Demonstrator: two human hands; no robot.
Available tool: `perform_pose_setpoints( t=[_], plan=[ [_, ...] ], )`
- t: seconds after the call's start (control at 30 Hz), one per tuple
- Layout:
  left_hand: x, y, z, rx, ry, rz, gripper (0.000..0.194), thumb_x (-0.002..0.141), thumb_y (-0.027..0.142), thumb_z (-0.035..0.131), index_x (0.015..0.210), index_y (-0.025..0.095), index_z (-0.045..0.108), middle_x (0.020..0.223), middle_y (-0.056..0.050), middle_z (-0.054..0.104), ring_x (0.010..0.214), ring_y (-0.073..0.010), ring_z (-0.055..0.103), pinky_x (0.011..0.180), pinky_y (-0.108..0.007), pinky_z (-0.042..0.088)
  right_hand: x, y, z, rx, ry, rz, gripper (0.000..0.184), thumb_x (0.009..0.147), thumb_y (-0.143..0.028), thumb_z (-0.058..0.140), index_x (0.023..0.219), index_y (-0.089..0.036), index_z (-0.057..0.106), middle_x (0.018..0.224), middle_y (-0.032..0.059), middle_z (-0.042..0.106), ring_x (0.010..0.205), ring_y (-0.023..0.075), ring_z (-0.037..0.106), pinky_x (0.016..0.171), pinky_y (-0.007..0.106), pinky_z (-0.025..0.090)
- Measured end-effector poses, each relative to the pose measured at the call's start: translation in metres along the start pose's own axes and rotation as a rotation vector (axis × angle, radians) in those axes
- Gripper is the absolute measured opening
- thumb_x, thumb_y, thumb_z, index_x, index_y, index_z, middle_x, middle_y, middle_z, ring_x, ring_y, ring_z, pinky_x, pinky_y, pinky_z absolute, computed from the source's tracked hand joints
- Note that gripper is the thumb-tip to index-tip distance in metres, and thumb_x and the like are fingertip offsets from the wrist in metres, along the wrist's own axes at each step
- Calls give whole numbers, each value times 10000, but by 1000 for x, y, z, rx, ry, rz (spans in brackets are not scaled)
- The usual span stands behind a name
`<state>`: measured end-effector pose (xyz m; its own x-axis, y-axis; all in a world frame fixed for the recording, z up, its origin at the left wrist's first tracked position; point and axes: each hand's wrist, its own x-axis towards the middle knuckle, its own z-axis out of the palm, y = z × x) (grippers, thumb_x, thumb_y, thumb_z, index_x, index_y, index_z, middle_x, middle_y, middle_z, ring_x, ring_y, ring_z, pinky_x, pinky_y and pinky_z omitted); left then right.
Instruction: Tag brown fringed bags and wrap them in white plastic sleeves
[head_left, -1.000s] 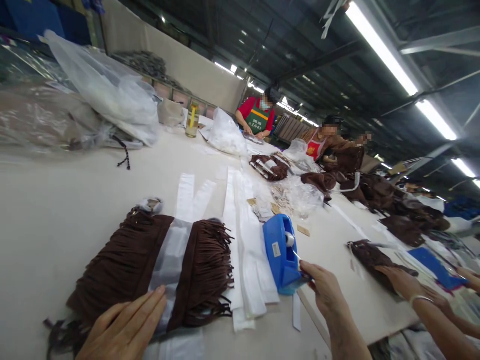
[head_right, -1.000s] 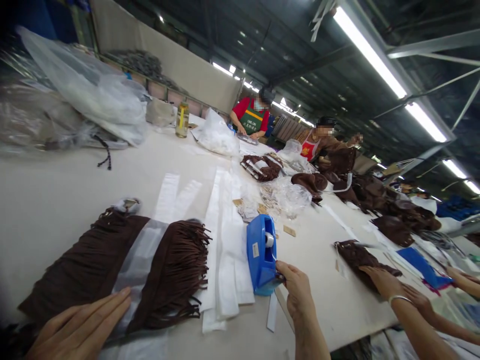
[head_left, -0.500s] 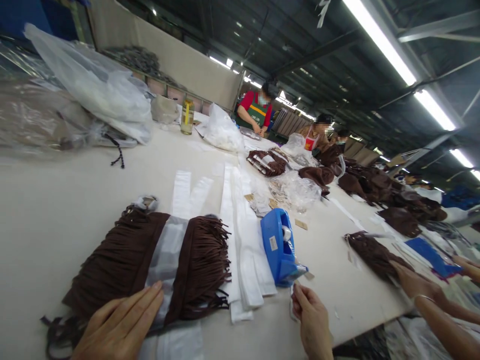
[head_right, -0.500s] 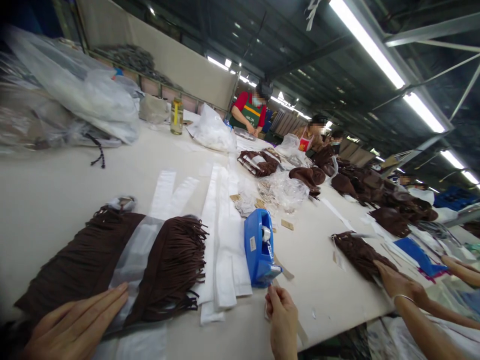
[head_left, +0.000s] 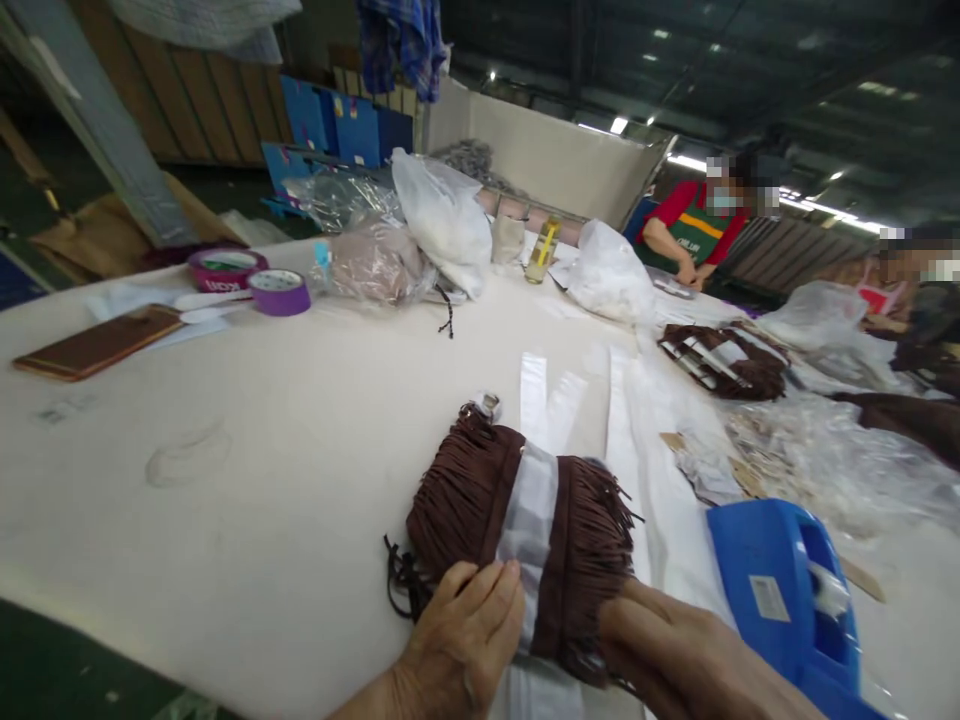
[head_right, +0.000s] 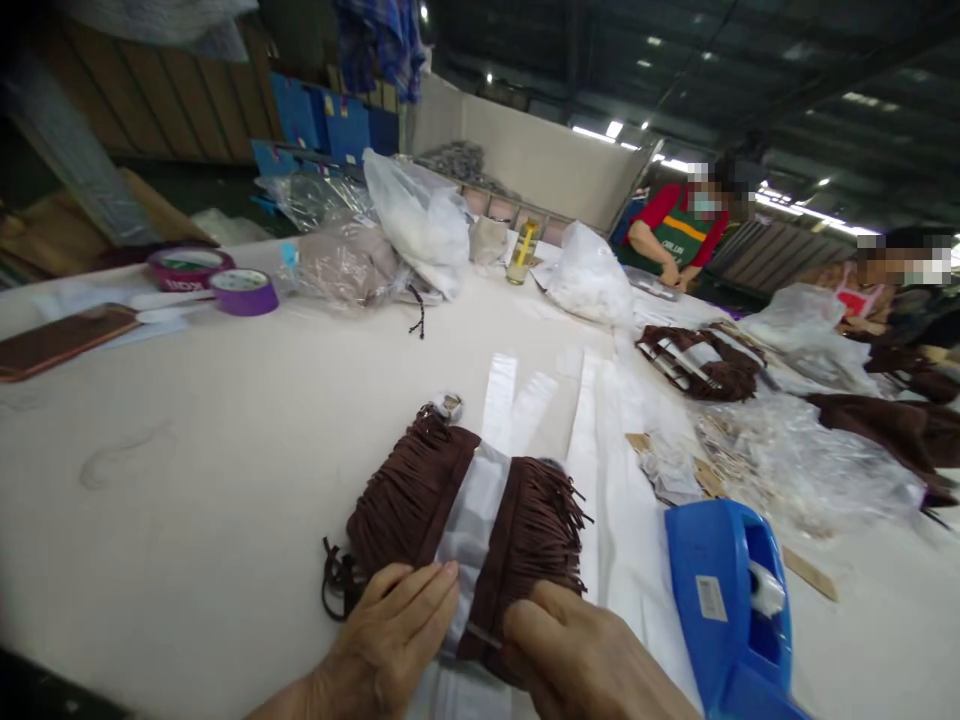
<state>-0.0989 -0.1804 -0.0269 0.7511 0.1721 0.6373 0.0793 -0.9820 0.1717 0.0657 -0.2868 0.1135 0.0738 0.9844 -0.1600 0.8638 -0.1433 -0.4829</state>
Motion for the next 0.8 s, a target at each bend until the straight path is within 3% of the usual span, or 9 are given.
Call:
perform_pose_setpoints(
  t=[0.17, 0.33, 0.43, 0.57, 0.73, 0.8],
  plan=[
    [0, 0, 5, 5, 64, -12, 415, 939, 140, 212, 993, 111, 622, 1090, -87, 610, 1029, -194, 510, 862, -346, 334, 64, -4, 1, -285, -307, -129, 175, 859, -136, 413, 746, -182, 538, 709, 20, 590, 581, 102, 524, 507, 210, 327],
    [-2, -2, 14, 62, 117, 7, 317, 913, 120, 321, 957, 121, 635, 1051, -93, 615, 989, -196, 528, 836, -344, 356, 95, 8, 8, -482, -389, -158, 144, 822, -100, 453, 763, -158, 571, 714, 40, 624, 579, 118, 558, 501, 243, 269],
    [-4, -3, 17, 67, 140, 12, 278, 895, 126, 367, 918, 144, 643, 1033, -79, 627, 968, -190, 538, 828, -334, 361, 105, 9, 12, -539, -403, -129, 154, 810, -93, 459, 761, -154, 592, 704, 46, 640, 591, 136, 594, 495, 250, 263],
    [-4, -2, 19, 60, 157, 6, 248, 879, 128, 399, 900, 141, 647, 1004, -72, 636, 943, -183, 549, 825, -333, 361, 111, 4, 14, -598, -362, 32, 125, 786, -130, 498, 750, -163, 614, 706, 58, 665, 659, 183, 636, 520, 245, 317],
    [-3, -3, 16, 44, 145, 0, 319, 903, 111, 326, 913, 130, 645, 1001, -77, 637, 955, -187, 542, 836, -338, 353, 117, 0, 12, -568, -318, 166, 53, 734, -197, 593, 742, -155, 625, 690, 86, 664, 689, 221, 639, 534, 247, 346],
    [-2, -3, 14, 32, 140, 3, 359, 917, 113, 287, 924, 125, 645, 1003, -77, 639, 966, -189, 538, 839, -339, 351, 122, 6, 12, -486, -267, 202, 172, 661, -207, 677, 807, -143, 612, 688, 72, 647, 661, 208, 619, 516, 237, 331]
  ],
)
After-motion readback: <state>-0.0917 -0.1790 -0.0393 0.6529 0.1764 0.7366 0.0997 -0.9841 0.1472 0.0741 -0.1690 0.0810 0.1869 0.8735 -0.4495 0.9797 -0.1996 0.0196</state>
